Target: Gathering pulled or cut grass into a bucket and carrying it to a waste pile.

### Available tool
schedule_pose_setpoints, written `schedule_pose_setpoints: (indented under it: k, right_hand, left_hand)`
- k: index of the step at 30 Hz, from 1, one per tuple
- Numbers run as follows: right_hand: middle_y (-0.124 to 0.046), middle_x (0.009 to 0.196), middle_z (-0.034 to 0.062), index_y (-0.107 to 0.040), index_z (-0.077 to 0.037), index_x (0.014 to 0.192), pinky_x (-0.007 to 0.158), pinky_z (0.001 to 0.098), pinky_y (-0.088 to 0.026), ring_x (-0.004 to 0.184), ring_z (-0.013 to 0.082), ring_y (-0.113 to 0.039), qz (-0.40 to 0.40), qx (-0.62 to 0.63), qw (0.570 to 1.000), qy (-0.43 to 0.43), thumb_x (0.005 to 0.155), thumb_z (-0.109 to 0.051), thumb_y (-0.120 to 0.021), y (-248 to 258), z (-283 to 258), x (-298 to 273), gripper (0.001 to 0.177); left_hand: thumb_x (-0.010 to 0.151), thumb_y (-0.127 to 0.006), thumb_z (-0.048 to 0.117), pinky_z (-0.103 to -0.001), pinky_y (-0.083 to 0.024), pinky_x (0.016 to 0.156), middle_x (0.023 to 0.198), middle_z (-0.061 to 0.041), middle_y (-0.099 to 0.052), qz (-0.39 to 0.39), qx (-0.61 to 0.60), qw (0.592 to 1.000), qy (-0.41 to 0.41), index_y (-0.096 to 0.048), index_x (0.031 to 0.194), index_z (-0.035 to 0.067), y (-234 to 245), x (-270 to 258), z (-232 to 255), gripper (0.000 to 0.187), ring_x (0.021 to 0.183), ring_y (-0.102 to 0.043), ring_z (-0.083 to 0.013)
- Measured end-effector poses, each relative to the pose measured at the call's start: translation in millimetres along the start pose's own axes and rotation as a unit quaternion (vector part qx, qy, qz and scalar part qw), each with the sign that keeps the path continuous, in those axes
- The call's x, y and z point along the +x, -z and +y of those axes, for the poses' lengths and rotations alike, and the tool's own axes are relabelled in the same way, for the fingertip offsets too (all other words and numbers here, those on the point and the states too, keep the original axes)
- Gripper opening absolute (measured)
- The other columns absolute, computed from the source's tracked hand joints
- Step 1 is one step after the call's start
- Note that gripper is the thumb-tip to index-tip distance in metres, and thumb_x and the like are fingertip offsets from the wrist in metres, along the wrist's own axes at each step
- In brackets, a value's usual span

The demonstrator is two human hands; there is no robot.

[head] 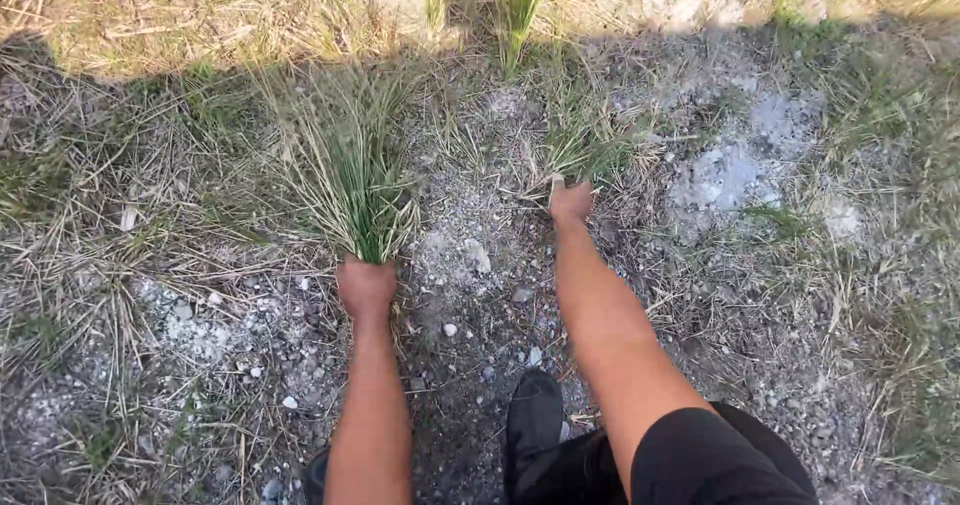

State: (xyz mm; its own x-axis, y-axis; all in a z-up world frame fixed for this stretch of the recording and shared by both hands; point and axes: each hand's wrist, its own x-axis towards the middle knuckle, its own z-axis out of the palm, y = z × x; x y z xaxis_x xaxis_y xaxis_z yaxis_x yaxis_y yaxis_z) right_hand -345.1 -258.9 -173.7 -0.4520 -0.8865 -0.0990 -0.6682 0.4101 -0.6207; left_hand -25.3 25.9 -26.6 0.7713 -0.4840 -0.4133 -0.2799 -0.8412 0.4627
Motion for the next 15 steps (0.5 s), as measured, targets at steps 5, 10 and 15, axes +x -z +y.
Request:
schedule_pose_setpoints:
  k: [5, 10, 15]
  right_hand:
    - [-0.070, 0.116, 0.0224, -0.064, -0.010, 0.123, 0.095, 0.0504, -0.051, 0.109, 0.0429, -0.066, -0.069, -0.044, 0.997, -0.012, 0.079, -0.052, -0.082, 36.5, -69.7, -26.7, 0.064]
    - [-0.069, 0.103, 0.0242, -0.074, -0.008, 0.103, 0.087, 0.0512, -0.053, 0.096, 0.0416, -0.066, 0.052, -0.151, 0.979, 0.129, 0.080, -0.057, -0.083, 4.3, -70.0, -13.5, 0.055]
    - [-0.067, 0.089, 0.0131, -0.068, -0.003, 0.115, 0.073, 0.0471, -0.052, 0.079, 0.0335, -0.064, 0.053, 0.097, 0.962, 0.250, 0.108, -0.039, -0.061, -1.8, -80.9, -30.8, 0.037]
  left_hand:
    - [0.078, -0.083, 0.035, -0.052, -0.053, 0.097, 0.121, -0.024, -0.065, -0.012, 0.006, 0.999, 0.034, -0.060, 0.120, 0.000, 1.3, -1.3, 14.0, 0.060, 0.110, -0.066, -0.0454]
    - [0.075, -0.087, 0.035, -0.054, -0.054, 0.092, 0.123, -0.022, -0.059, -0.017, 0.036, 0.996, 0.079, -0.053, 0.126, 0.002, 12.2, -8.7, 32.3, 0.069, 0.109, -0.064, -0.0447]
    - [0.083, -0.083, 0.040, -0.045, -0.064, 0.079, 0.136, -0.026, -0.054, -0.082, 0.088, 0.987, 0.105, -0.027, 0.159, -0.002, 8.4, -1.8, 33.7, 0.103, 0.098, -0.074, -0.0354]
